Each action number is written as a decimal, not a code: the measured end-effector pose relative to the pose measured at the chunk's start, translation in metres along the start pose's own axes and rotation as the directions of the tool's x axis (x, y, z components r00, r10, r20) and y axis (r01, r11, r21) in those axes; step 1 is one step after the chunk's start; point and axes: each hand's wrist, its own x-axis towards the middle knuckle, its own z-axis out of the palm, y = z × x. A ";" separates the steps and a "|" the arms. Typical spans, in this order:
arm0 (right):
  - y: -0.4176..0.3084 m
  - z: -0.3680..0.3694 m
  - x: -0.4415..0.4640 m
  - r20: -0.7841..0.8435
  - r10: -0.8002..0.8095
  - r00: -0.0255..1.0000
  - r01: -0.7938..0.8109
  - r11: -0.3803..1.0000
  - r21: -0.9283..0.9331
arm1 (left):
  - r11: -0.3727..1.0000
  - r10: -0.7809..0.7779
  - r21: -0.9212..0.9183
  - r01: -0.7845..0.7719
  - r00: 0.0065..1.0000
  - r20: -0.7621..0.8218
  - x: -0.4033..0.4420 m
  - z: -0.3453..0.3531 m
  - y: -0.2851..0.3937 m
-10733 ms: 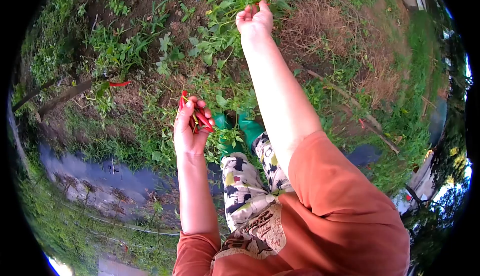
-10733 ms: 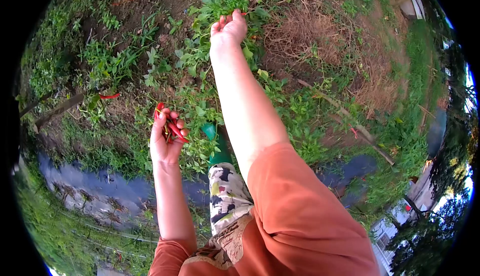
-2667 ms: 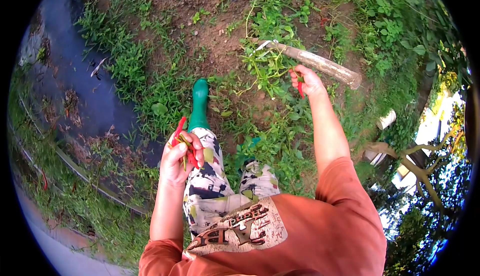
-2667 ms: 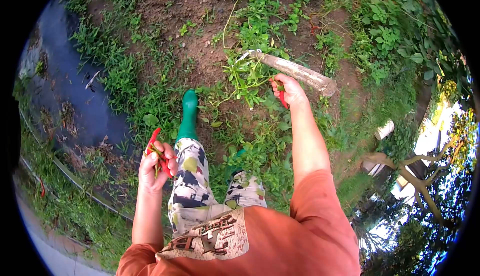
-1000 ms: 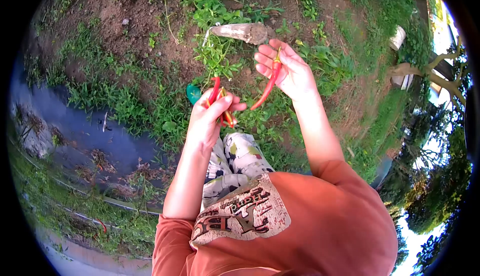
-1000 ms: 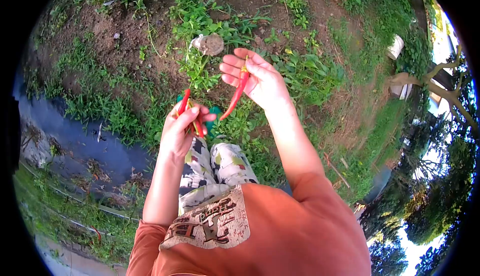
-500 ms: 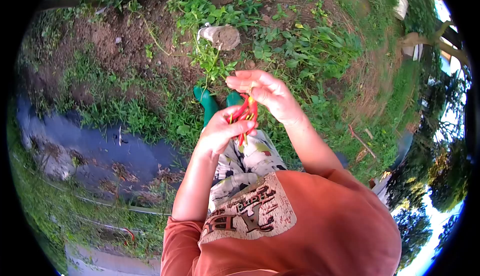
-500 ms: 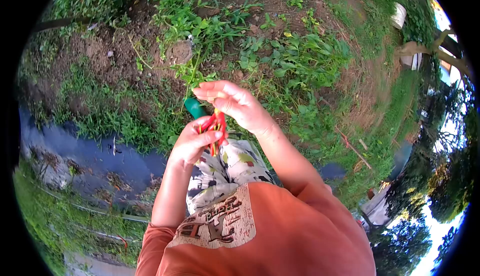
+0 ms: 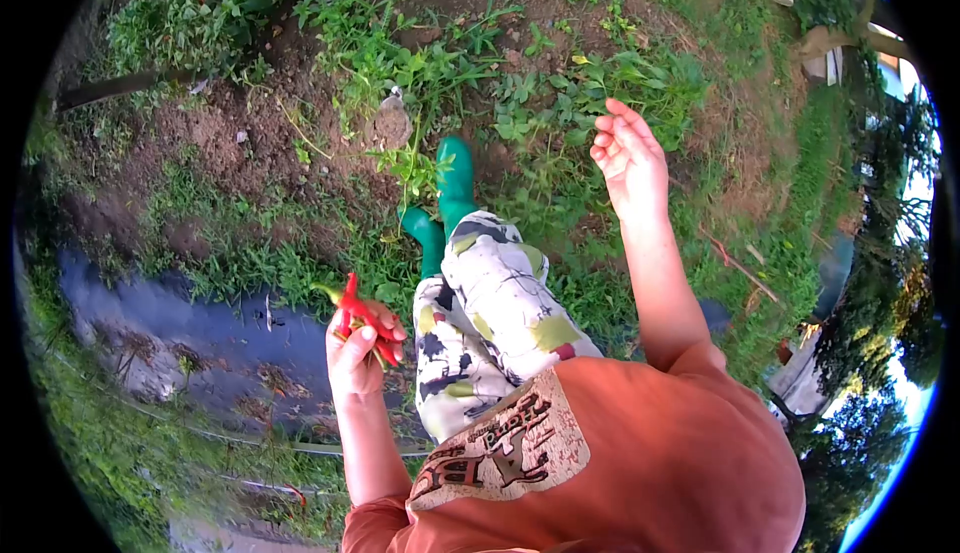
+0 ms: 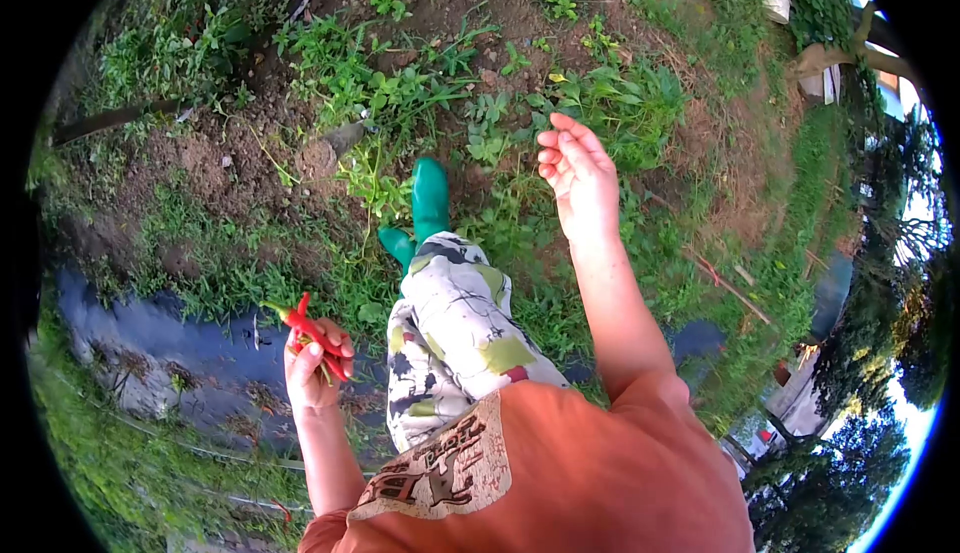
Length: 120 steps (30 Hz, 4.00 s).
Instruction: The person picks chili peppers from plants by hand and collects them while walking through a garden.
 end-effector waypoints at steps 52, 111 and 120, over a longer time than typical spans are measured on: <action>0.092 0.111 0.515 0.572 0.417 0.706 0.434 0.383 -0.816 | 0.936 -0.208 0.297 0.189 0.978 0.033 0.298 0.151 0.114; 0.079 0.220 0.417 -0.143 0.558 0.818 -0.569 0.745 -0.348 | 0.987 0.099 -0.110 -0.119 0.980 -0.175 0.151 0.150 0.155; -0.015 0.367 0.092 0.746 0.333 0.577 0.601 0.446 -0.663 | 0.990 0.057 -0.123 -0.071 0.992 -0.110 0.149 0.056 0.197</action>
